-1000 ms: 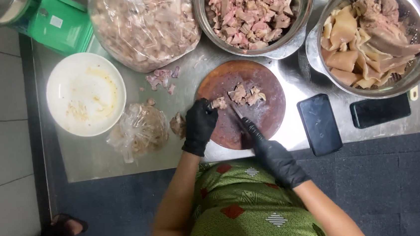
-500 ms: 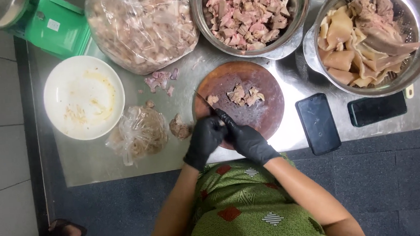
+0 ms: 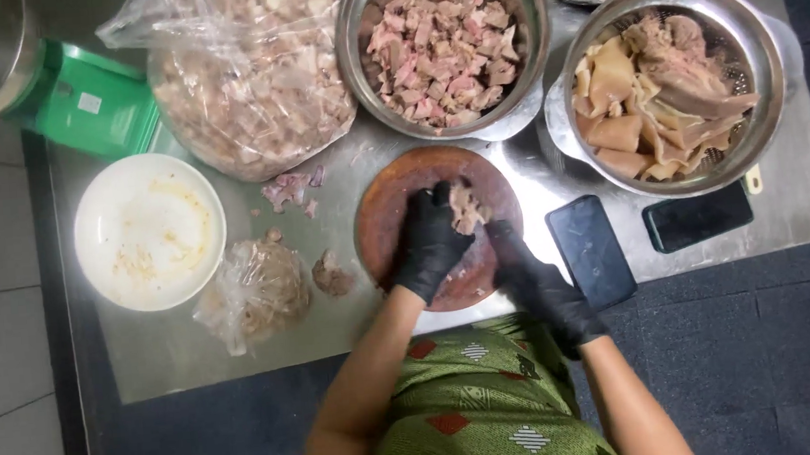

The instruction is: Cutting cooked meat into smaller pieces on a wooden cutting board using a knife.

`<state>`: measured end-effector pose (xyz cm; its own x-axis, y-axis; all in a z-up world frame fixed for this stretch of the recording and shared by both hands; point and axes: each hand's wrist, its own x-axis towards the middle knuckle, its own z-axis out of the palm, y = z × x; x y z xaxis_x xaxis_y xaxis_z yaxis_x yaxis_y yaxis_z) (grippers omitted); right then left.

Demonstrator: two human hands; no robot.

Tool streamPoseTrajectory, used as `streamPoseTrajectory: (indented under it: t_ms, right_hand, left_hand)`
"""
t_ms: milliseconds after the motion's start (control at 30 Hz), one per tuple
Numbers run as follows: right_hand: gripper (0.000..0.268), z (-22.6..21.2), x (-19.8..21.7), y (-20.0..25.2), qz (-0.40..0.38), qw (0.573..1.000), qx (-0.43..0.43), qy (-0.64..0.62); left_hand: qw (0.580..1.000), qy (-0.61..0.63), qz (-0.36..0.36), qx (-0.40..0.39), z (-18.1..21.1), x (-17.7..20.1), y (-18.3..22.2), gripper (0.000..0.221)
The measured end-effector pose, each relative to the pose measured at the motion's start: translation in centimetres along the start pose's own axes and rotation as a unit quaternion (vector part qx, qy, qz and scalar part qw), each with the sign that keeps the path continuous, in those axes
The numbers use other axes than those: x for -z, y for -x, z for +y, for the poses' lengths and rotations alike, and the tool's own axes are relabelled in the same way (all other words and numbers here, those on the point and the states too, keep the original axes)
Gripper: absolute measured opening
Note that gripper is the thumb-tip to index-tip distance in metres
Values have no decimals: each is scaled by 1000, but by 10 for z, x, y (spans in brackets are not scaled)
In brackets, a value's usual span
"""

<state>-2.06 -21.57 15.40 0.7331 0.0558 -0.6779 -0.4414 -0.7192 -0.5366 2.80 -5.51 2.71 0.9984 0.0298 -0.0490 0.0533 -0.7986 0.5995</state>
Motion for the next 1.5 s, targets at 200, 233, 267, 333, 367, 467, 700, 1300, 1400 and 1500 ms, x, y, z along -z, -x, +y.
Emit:
streamPoseTrajectory:
  t_ms: [200,233,267,333,367,467,700,1300,1400,1500]
  right_hand:
    - [81,42,-37,-39,-86,991,-13,104]
    - [81,18,-23,-34,-86,991,-8,105]
    - [74,-4,-11,-26,13,947,104,303]
    - [68,-46,12,-10,109,843,212,483]
    - [61,-67,24,-2,243,591,345,688]
    - [56,-70,37,8,319,489,411,700]
    - [83,-59,32,39,-33,962,73,-262]
    - [64,-5,-18,32,-1,977,204,-60]
    - [68,-13,-19,41,83,983,164,-23]
    - [69,17,-8,33,52,973,199,108]
  left_hand:
    - [988,-10,151,26,16,-4,-2,82]
    - [987,-12,155,26,19,11,-14,82]
    - [980,18,192,-39,21,25,-21,73]
    - [967,46,228,-99,33,68,-53,64]
    - [944,191,220,-153,42,97,-78,35]
    - [920,354,155,-67,8,97,-139,57]
    - [915,178,335,-139,-47,142,-107,63]
    - [943,266,202,12,-44,109,66,45]
    - [989,-80,121,-16,-38,59,39,68]
    - [985,-47,164,3,-36,37,57,78]
